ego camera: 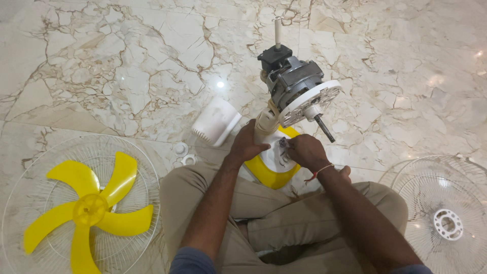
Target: The person sits on the floor and wipes the motor housing and a white plastic fan component with a cloth. They rotate the motor to clean different sides and then thoroughly wipe the plastic part.
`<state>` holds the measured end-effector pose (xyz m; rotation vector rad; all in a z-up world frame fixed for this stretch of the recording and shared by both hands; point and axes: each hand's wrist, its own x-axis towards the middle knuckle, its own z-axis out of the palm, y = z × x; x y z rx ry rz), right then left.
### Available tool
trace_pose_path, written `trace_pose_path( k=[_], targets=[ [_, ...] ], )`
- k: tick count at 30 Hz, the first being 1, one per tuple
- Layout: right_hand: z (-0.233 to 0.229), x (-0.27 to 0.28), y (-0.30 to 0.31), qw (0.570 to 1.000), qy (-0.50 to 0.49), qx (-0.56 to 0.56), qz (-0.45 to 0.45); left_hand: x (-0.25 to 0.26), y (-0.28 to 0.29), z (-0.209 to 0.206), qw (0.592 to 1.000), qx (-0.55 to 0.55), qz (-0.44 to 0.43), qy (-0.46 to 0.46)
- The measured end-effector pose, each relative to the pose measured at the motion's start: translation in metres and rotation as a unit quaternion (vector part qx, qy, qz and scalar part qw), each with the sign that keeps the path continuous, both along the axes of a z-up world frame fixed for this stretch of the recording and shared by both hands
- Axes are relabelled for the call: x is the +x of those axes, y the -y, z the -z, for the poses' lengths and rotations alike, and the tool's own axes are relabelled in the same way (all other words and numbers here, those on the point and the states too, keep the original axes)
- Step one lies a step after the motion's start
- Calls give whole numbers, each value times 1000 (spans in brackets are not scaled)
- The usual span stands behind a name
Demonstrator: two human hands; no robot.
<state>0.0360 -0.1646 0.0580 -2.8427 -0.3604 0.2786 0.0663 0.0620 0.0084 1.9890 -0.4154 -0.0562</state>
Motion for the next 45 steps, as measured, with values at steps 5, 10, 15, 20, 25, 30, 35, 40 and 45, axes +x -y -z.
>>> trace_pose_path(
  k=[5, 10, 15, 20, 25, 30, 35, 40, 45],
  targets=[
    [-1, 2, 9, 989, -140, 25, 28, 9, -5, 4, 998, -46, 39, -24],
    [24, 15, 42, 970, -234, 54, 45, 33, -13, 16, 988, -87, 109, -73],
    [34, 34, 75, 965, -161, 89, 188, 46, -12, 25, 949, -203, 168, -173],
    [64, 32, 24, 965, 73, 238, 87, 40, 2, 29, 954, -241, 160, -83],
    [113, 43, 12, 970, 77, 230, 33, 38, 0, 29, 962, -217, 148, -79],
    [100, 39, 14, 978, 96, 185, 10, 33, 2, 34, 975, -183, 122, -18],
    [92, 9, 9, 996, 56, 60, 31, 30, 7, 36, 990, -119, 67, -27],
    [112, -32, 4, 999, 39, 3, 36, 28, 8, 49, 997, -58, 47, -23],
    [91, -48, -9, 996, -68, -57, 15, 25, 8, 64, 995, -73, 67, -20]
  ],
)
